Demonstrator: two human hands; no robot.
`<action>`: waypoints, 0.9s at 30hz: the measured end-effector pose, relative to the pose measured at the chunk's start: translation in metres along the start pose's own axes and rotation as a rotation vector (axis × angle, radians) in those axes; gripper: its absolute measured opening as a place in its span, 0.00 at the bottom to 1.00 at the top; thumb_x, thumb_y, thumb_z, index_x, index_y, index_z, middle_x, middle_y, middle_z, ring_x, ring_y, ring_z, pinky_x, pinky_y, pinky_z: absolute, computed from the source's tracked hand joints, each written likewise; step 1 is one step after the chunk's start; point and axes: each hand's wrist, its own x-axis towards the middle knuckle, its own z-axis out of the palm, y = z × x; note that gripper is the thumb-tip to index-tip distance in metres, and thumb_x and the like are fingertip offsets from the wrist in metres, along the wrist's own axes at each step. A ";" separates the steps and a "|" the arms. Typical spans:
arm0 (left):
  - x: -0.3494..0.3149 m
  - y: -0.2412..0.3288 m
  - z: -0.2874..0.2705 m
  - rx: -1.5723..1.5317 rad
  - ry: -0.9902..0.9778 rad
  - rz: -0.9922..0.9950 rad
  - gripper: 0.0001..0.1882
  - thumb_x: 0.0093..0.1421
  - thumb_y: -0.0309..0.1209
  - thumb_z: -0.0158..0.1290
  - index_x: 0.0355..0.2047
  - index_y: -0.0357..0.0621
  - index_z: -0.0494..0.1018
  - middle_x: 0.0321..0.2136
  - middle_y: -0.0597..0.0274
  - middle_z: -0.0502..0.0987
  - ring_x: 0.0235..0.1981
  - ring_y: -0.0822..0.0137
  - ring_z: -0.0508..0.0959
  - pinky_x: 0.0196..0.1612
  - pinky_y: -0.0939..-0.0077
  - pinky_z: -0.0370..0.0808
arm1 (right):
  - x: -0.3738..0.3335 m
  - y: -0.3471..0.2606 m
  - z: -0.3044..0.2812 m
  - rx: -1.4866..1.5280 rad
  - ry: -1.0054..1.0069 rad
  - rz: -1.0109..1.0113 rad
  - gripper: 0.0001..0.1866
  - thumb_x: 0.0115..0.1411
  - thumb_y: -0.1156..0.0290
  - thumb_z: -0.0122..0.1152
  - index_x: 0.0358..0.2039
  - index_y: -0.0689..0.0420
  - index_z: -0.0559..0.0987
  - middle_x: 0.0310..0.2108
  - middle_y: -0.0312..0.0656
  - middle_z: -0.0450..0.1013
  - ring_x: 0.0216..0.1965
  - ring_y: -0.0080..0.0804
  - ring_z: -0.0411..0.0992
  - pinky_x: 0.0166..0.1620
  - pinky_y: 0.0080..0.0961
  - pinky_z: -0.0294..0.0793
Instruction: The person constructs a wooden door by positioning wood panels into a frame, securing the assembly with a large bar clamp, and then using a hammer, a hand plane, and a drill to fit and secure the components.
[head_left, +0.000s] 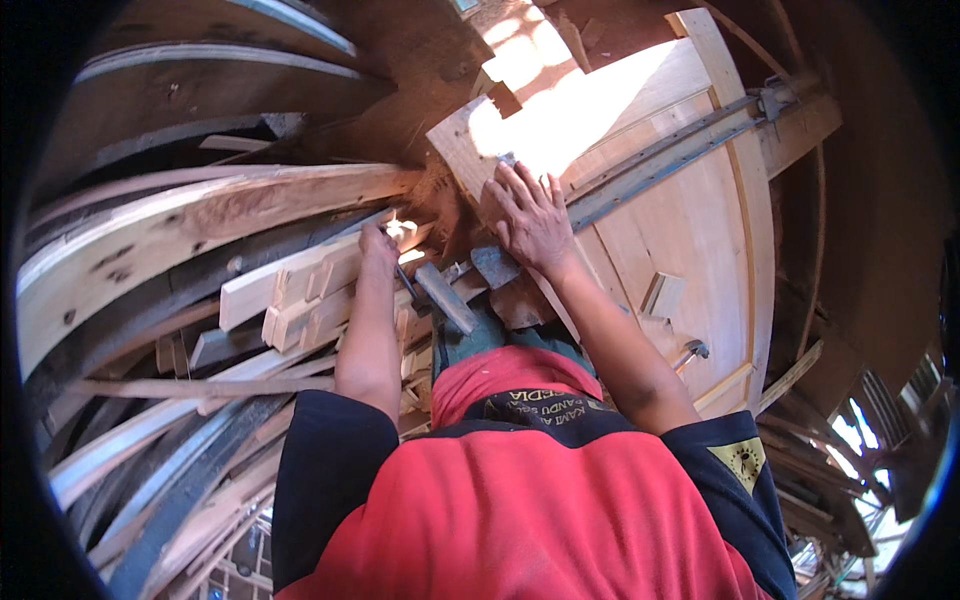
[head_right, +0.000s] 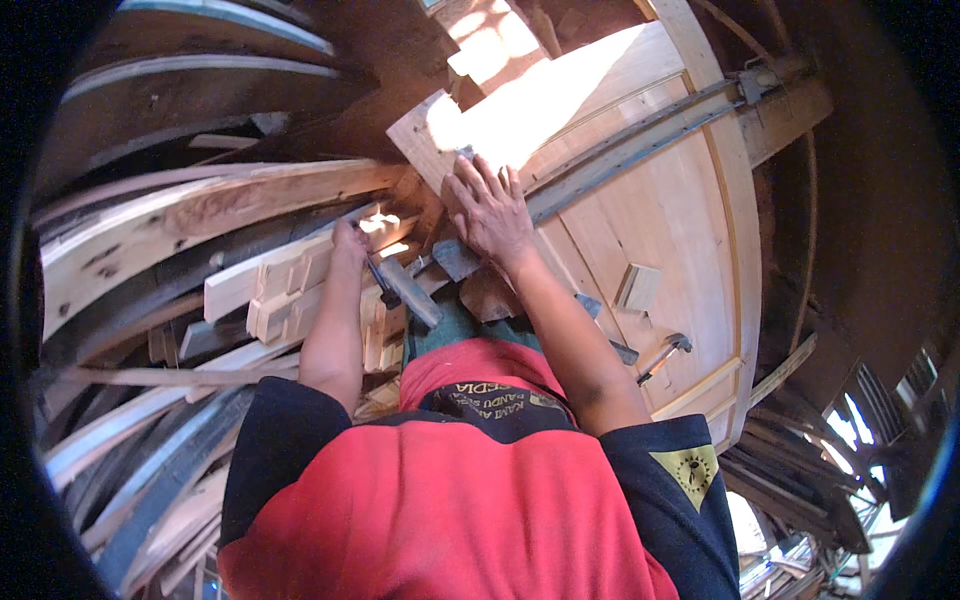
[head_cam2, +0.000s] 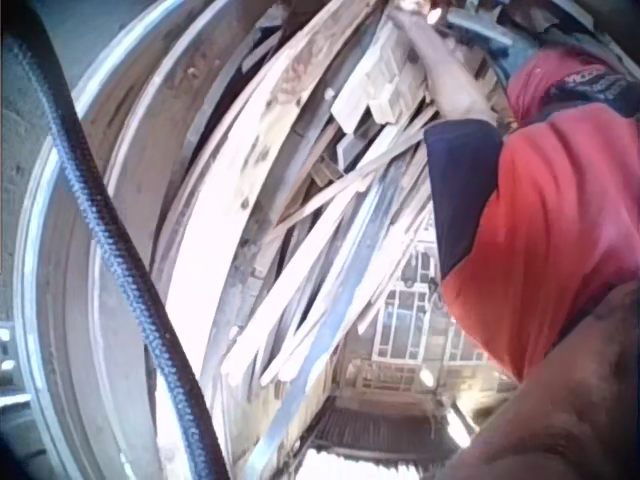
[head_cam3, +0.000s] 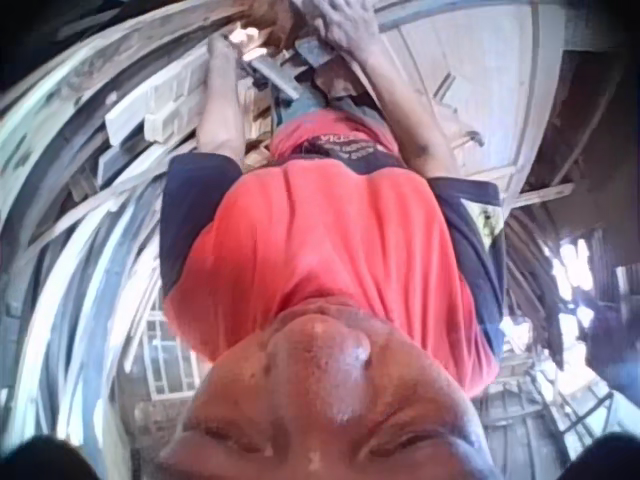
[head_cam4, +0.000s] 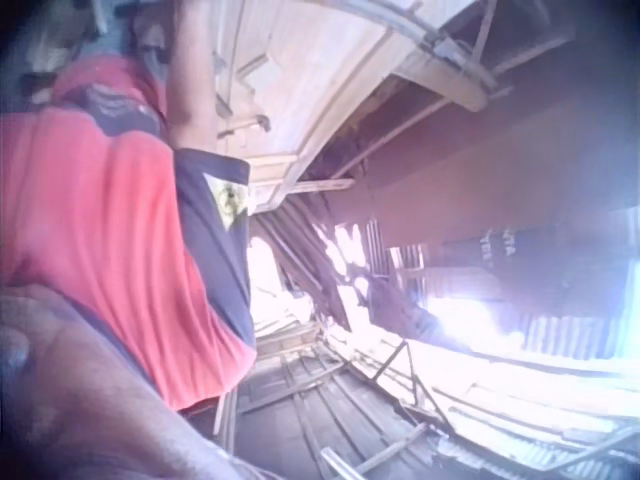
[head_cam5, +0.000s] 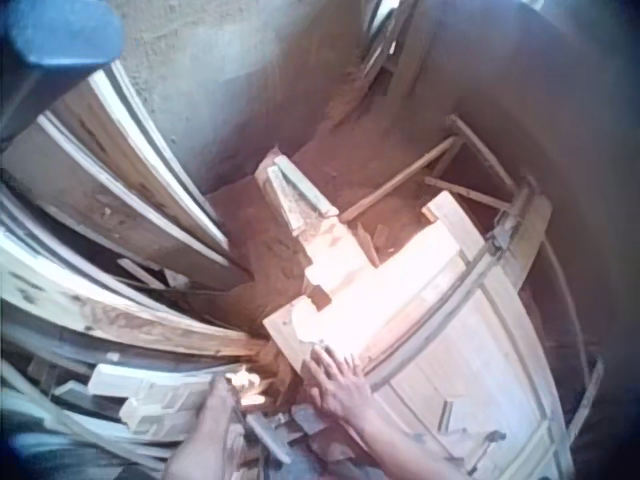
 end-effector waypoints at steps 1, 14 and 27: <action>-0.018 0.005 -0.002 -0.002 0.007 0.004 0.17 0.65 0.46 0.39 0.21 0.55 0.62 0.07 0.74 0.53 0.07 0.74 0.52 0.12 0.75 0.48 | -0.002 0.002 0.002 -0.009 0.019 0.007 0.31 0.57 0.55 0.57 0.63 0.44 0.69 0.68 0.37 0.57 0.70 0.38 0.53 0.68 0.54 0.50; -0.250 -0.119 -0.077 -0.330 -0.261 1.006 0.10 0.62 0.34 0.41 0.27 0.42 0.67 0.20 0.61 0.65 0.26 0.65 0.69 0.44 0.59 0.73 | -0.012 0.012 0.016 0.021 0.160 0.008 0.29 0.57 0.59 0.56 0.61 0.46 0.70 0.66 0.40 0.60 0.68 0.38 0.56 0.64 0.54 0.56; -0.309 -0.035 -0.059 1.792 -0.912 0.939 0.23 0.55 0.42 0.59 0.10 0.40 0.72 0.06 0.59 0.67 0.09 0.62 0.69 0.18 0.68 0.64 | -0.016 0.014 0.021 0.009 0.202 0.013 0.24 0.60 0.55 0.55 0.56 0.49 0.72 0.65 0.39 0.62 0.67 0.38 0.60 0.61 0.52 0.62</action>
